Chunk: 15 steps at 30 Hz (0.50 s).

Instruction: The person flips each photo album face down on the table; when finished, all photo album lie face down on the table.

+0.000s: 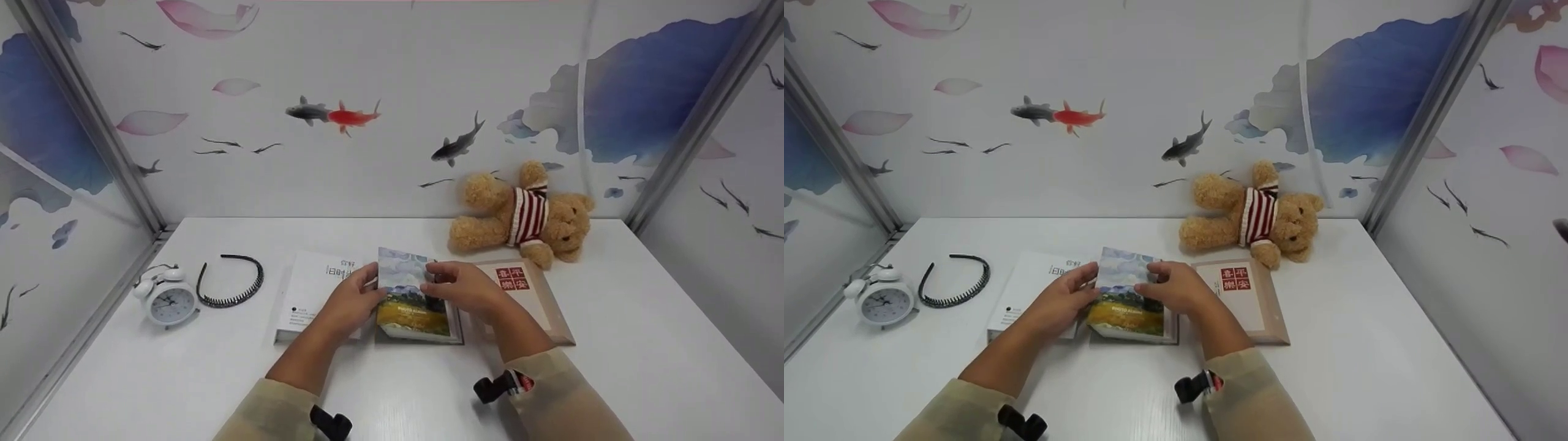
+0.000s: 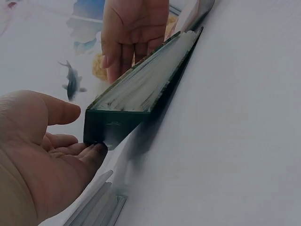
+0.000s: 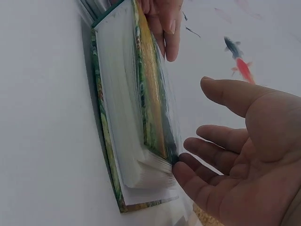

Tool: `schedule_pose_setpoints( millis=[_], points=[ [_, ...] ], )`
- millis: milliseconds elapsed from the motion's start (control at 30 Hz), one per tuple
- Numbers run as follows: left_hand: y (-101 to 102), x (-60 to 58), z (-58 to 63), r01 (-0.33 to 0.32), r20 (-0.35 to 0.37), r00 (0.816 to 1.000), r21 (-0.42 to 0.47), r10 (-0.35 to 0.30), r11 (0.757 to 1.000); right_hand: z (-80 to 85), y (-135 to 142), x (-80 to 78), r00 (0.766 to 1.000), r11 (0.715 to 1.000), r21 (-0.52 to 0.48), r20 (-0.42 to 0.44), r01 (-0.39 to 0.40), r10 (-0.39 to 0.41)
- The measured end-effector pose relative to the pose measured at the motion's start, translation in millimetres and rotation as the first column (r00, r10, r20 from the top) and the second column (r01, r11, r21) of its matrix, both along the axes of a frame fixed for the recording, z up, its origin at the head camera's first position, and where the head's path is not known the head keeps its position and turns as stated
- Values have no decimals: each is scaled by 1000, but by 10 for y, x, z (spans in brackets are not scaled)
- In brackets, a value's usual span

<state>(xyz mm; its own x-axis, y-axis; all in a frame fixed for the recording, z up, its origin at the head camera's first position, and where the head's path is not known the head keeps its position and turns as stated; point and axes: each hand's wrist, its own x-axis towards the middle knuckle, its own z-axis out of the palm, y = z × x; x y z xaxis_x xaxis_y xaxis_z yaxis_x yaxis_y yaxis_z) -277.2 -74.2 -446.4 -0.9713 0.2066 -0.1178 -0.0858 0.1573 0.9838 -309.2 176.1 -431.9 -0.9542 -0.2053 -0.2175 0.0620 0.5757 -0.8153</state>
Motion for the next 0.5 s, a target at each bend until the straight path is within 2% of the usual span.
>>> schedule_pose_setpoints(
  millis=[100,267,367,500],
  points=[
    [-8,7,25,11,-23,1000,90,-9,996,48,-31,27,1000,999,-29,-13,-23,22],
    [5,49,103,42,-57,998,164,-33,986,134,-129,101,999,993,-112,5,-37,38],
    [32,75,155,47,-85,996,154,-34,987,174,-182,145,999,989,-148,32,-16,21],
    [78,105,203,56,-119,992,150,-38,987,216,-214,194,998,977,-205,11,-50,54]
  ],
)
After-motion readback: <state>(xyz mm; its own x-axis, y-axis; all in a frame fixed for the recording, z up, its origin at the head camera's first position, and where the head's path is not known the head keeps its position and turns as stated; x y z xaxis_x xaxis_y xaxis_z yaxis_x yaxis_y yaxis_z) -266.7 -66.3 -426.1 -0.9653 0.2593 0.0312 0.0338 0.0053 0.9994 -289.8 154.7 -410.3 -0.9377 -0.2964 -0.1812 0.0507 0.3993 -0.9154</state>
